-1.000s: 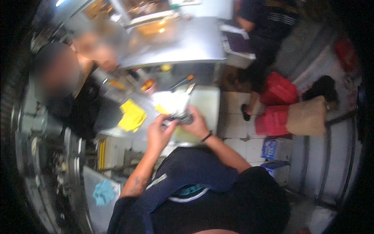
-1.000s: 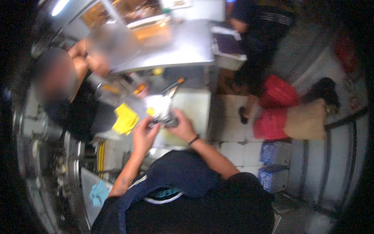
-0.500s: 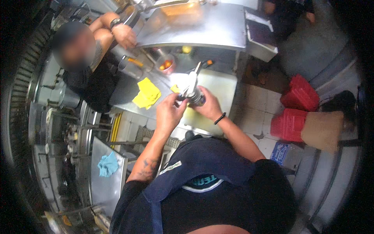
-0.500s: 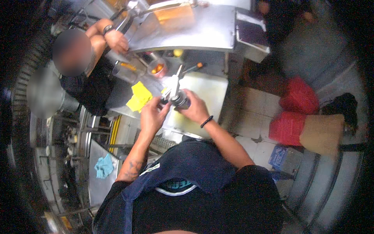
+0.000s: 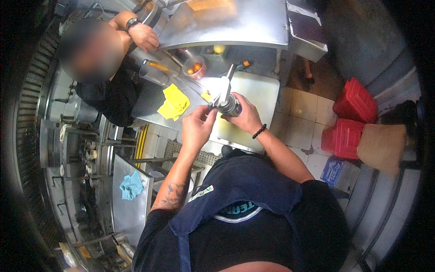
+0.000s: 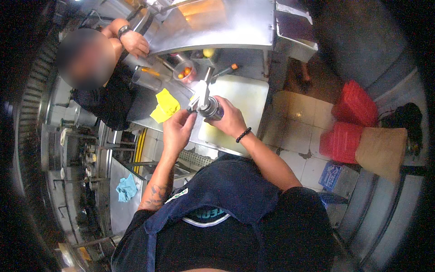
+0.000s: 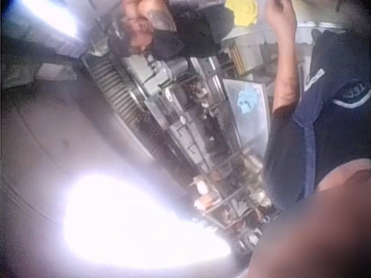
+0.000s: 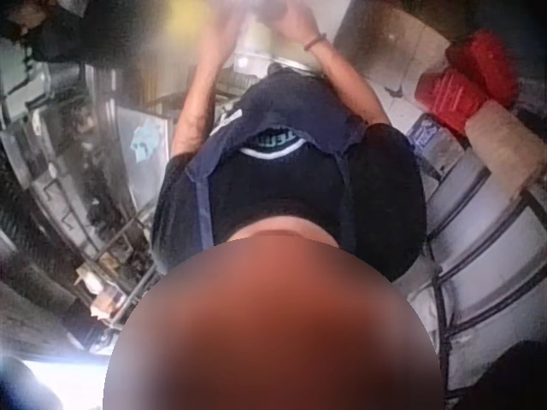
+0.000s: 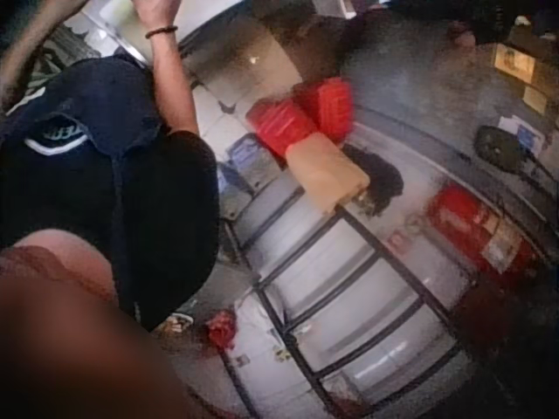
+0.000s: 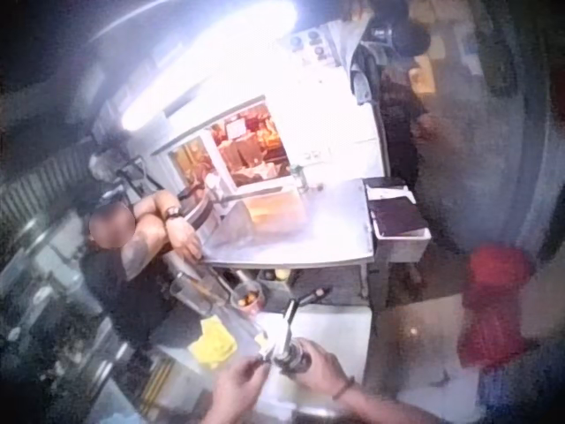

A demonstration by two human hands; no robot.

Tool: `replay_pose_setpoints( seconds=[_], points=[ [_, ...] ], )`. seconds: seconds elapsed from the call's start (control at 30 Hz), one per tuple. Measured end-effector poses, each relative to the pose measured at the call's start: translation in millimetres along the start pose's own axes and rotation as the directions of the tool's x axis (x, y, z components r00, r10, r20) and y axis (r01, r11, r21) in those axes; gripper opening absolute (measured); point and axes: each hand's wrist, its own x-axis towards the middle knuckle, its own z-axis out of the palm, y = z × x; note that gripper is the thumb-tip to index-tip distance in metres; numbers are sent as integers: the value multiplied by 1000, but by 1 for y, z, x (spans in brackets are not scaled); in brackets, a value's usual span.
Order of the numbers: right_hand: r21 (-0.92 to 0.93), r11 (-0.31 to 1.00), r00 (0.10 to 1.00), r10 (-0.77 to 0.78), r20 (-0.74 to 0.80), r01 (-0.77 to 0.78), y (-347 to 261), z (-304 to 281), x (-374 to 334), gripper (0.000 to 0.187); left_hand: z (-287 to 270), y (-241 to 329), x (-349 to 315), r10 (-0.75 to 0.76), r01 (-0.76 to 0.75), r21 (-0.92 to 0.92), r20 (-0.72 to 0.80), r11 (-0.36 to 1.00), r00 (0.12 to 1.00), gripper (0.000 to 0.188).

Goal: The person assembles a handheld blowtorch by attaching a nozzle to a gas canister, then uses a lighter to ignite the torch. They adjust the flame and direct it toward a metal surface, then extinguish it.

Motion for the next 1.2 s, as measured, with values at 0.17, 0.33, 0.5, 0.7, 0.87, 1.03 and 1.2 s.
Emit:
replay_pose_setpoints(
  seconds=[0.17, 0.33, 0.5, 0.7, 0.87, 1.03, 1.2],
  points=[
    [7, 1000, 1000, 7, -28, -7, 8, 1, 1, 83, 5, 3, 1, 119, -124, -53, -94, 991, 988, 33],
    [17, 1000, 1000, -11, -24, 11, 6, 1, 0, 83, -3, 4, 2, 121, -121, 50, 15, 991, 993, 30],
    [5, 1000, 1000, -16, -16, 16, 6, 0, 1, 82, 0, 2, 3, 78, -81, -116, -34, 990, 996, 29],
    [7, 1000, 1000, 1, 6, -1, 4, -1, 0, 82, 4, -6, 9, 90, -94, 48, 80, 994, 993, 38],
    [-18, 1000, 1000, -5, 31, 5, 4, -5, 2, 80, -3, 4, 8, 151, -166, 246, 81, 955, 985, 36],
    [-57, 997, 999, -48, 19, 49, 3, -4, 4, 78, -33, 28, 16, 171, -180, 161, 64, 970, 983, 66],
    [-68, 998, 999, -14, 32, 16, 3, -6, 6, 74, -27, 71, 47, 162, -288, 505, 280, 814, 946, 63]
  ],
)
